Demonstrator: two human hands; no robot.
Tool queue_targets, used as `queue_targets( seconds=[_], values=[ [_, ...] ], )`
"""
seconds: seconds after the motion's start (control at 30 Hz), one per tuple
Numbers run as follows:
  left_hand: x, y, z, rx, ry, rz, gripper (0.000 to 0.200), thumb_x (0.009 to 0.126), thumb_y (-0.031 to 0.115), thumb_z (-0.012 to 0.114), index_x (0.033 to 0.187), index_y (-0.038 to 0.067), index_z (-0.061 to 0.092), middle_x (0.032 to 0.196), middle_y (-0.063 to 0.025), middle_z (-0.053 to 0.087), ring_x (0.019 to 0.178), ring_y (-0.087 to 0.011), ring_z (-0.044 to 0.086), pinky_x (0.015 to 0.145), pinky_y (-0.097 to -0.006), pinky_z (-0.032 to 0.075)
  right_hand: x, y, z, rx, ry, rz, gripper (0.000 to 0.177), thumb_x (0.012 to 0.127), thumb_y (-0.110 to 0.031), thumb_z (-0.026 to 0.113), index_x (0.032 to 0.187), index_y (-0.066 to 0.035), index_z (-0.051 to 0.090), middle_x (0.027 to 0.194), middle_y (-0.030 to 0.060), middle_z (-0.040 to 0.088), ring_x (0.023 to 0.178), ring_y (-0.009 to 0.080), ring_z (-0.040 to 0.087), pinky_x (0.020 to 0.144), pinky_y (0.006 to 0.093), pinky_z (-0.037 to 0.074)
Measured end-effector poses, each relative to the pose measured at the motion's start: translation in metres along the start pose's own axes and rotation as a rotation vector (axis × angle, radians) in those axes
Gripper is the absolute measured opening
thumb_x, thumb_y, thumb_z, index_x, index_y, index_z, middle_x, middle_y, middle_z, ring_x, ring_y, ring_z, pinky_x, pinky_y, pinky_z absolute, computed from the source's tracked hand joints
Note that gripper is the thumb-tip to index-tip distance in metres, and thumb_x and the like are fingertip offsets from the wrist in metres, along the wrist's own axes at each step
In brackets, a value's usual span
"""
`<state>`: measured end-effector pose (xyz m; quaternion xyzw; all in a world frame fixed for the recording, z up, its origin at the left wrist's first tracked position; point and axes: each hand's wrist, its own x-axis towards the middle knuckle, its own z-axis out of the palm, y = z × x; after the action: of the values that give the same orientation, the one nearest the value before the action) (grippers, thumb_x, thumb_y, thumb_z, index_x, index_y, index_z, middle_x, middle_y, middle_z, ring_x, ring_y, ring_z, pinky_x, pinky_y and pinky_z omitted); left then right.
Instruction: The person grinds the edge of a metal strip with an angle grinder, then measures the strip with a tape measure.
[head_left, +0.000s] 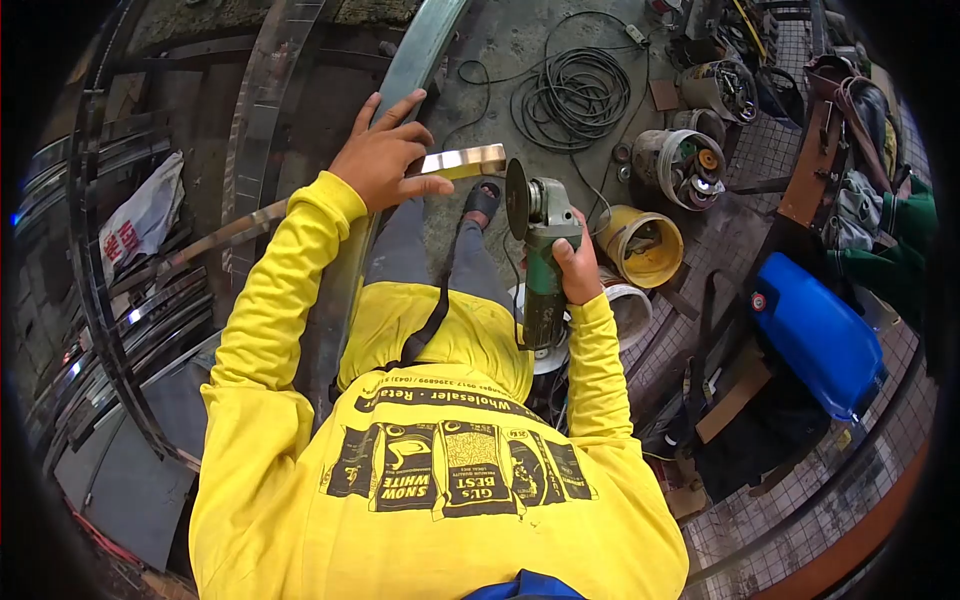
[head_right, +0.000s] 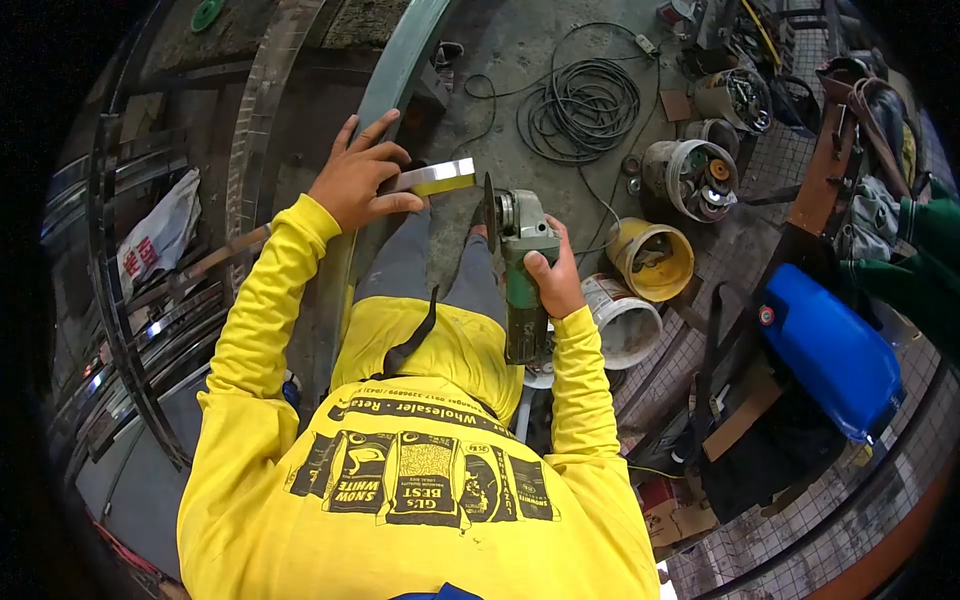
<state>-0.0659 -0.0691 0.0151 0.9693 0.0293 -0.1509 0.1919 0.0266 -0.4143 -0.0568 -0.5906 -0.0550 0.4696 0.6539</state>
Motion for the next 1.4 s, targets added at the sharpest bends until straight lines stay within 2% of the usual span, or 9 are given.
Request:
queue_targets(
  seconds=[0.13, 0.23, 0.33, 0.43, 0.77, 1.07, 1.17, 1.4],
  values=[
    [0.004, -0.005, -0.007, 0.103, 0.010, 0.089, 0.052, 0.090, 0.059, 0.066, 0.097, 0.007, 0.071, 0.125, -0.0053, 0.061, 0.150, -0.0232, 0.030, 0.125, -0.0523, 0.014, -0.001, -0.011, 0.005, 0.024, -0.019, 0.023, 0.097, 0.081, -0.062, 0.077, 0.144, -0.003, 0.032, 0.110, 0.0158, 0.062, 0.086, 0.0249, 0.070, 0.069, 0.0391, 0.063],
    [0.005, -0.011, 0.008, 0.147, 0.154, 0.141, 0.044, 0.087, 0.050, 0.071, 0.098, 0.008, 0.065, 0.131, -0.0079, 0.059, 0.151, -0.0252, 0.029, 0.125, -0.0522, 0.014, 0.002, -0.005, -0.001, -0.025, -0.008, 0.005, 0.098, 0.081, -0.063, 0.077, 0.144, -0.003, 0.032, 0.112, 0.0159, 0.062, 0.088, 0.0249, 0.070, 0.070, 0.0396, 0.063],
    [0.003, -0.010, 0.012, 0.085, 0.143, 0.109, 0.042, 0.087, 0.046, 0.072, 0.102, 0.008, 0.064, 0.134, -0.0078, 0.057, 0.151, -0.0252, 0.029, 0.125, -0.0526, 0.014, 0.007, -0.003, -0.003, -0.068, -0.006, -0.017, 0.099, 0.080, -0.063, 0.077, 0.144, -0.003, 0.032, 0.113, 0.0155, 0.061, 0.088, 0.0244, 0.069, 0.071, 0.0397, 0.063],
    [0.003, -0.009, 0.009, 0.114, 0.122, 0.095, 0.039, 0.090, 0.044, 0.070, 0.108, 0.009, 0.064, 0.129, -0.0046, 0.058, 0.150, -0.0215, 0.029, 0.124, -0.0516, 0.016, 0.008, -0.009, -0.002, -0.071, -0.022, -0.007, 0.100, 0.080, -0.064, 0.077, 0.145, -0.003, 0.031, 0.113, 0.0150, 0.062, 0.089, 0.0238, 0.069, 0.072, 0.0396, 0.063],
    [0.003, -0.013, 0.013, 0.069, 0.164, 0.119, 0.039, 0.091, 0.046, 0.068, 0.106, 0.010, 0.067, 0.126, -0.0040, 0.060, 0.150, -0.0217, 0.030, 0.124, -0.0519, 0.017, 0.012, -0.029, 0.002, -0.101, -0.078, 0.048, 0.103, 0.080, -0.065, 0.076, 0.147, -0.003, 0.028, 0.113, 0.0148, 0.062, 0.090, 0.0236, 0.069, 0.073, 0.0391, 0.063],
    [0.004, -0.015, 0.015, 0.068, 0.173, 0.119, 0.039, 0.090, 0.047, 0.069, 0.103, 0.011, 0.068, 0.127, -0.0035, 0.060, 0.150, -0.0217, 0.031, 0.124, -0.0518, 0.017, 0.013, -0.018, -0.008, -0.213, -0.062, -0.023, 0.105, 0.080, -0.065, 0.076, 0.149, -0.002, 0.028, 0.115, 0.0158, 0.061, 0.092, 0.0244, 0.069, 0.074, 0.0401, 0.063],
    [0.003, -0.015, 0.017, 0.057, 0.187, 0.123, 0.039, 0.089, 0.048, 0.070, 0.103, 0.011, 0.068, 0.127, -0.0035, 0.061, 0.149, -0.0216, 0.031, 0.124, -0.0518, 0.017, 0.010, -0.041, 0.011, -0.124, -0.072, 0.049, 0.107, 0.079, -0.066, 0.076, 0.150, -0.002, 0.027, 0.114, 0.0155, 0.062, 0.091, 0.0239, 0.069, 0.074, 0.0399, 0.063],
    [0.004, -0.015, 0.017, 0.026, 0.194, 0.126, 0.038, 0.091, 0.046, 0.069, 0.100, 0.009, 0.065, 0.127, -0.0047, 0.060, 0.149, -0.0237, 0.032, 0.124, -0.0526, 0.017, 0.013, -0.039, 0.011, -0.101, -0.085, 0.047, 0.105, 0.079, -0.066, 0.077, 0.149, -0.003, 0.029, 0.110, 0.0142, 0.063, 0.088, 0.0232, 0.069, 0.072, 0.0385, 0.063]
  ],
)
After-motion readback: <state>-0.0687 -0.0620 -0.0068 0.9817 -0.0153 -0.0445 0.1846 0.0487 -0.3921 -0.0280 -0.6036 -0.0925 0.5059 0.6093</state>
